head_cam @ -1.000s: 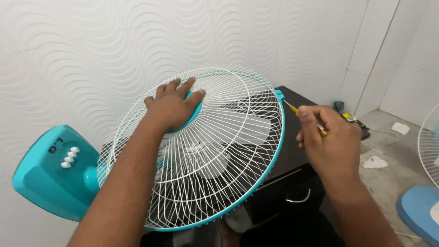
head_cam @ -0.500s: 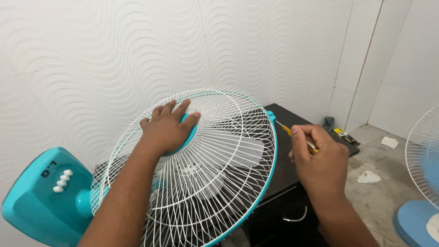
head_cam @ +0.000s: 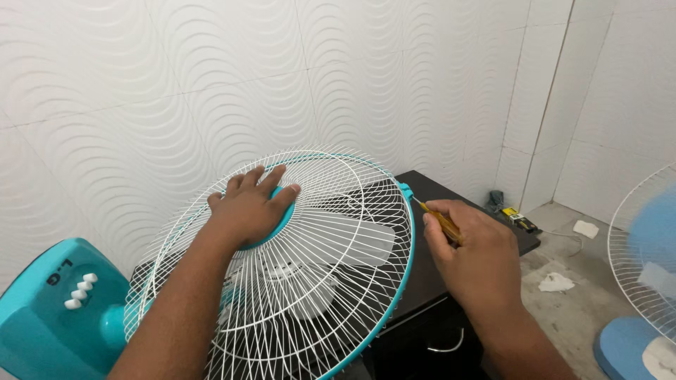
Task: The person uses a screwdriver to loosen and remove the screws holding the front grill of a teal LG table fan. They then detach the outer ring and remove the inner grill from the fan assembly.
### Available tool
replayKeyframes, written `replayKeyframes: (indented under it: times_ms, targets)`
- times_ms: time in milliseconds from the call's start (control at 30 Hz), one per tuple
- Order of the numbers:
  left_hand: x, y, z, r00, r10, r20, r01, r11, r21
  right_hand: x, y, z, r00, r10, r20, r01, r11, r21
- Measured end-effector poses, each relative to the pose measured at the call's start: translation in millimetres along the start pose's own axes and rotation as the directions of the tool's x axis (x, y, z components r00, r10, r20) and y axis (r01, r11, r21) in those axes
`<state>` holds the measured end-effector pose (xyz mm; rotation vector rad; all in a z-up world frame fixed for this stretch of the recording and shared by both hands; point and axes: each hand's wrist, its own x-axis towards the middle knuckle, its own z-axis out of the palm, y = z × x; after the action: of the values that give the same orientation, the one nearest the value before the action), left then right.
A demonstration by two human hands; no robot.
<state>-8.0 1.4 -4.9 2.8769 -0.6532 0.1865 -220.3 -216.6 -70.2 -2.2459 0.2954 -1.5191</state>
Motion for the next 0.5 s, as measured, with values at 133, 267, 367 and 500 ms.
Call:
replayKeyframes:
  times_ms: [133, 267, 367, 500]
  targets:
    - [-1, 3, 0, 1.000, -0.010, 0.015, 0.010, 1.000, 0.005, -2, -5, 0, 0.997, 0.025, 0.076, -0.022, 0.999, -0.043]
    - [-1, 2, 1, 1.000, -0.010, 0.007, 0.010, 1.000, -0.005, -2, -5, 3, 0.990, 0.104, 0.093, -0.107, 0.994, 0.028]
    - [5, -1, 0, 1.000, -0.023, 0.021, 0.023, 1.000, -0.009, -1, 2, 6, 0.917, 0.351, 0.190, -0.361, 0.932, 0.019]
    - [8, 1, 1, 0.999, -0.015, 0.029, 0.015, 1.000, -0.013, 1, 19, 5, 0.967, 0.188, 0.170, -0.191, 0.982, -0.001]
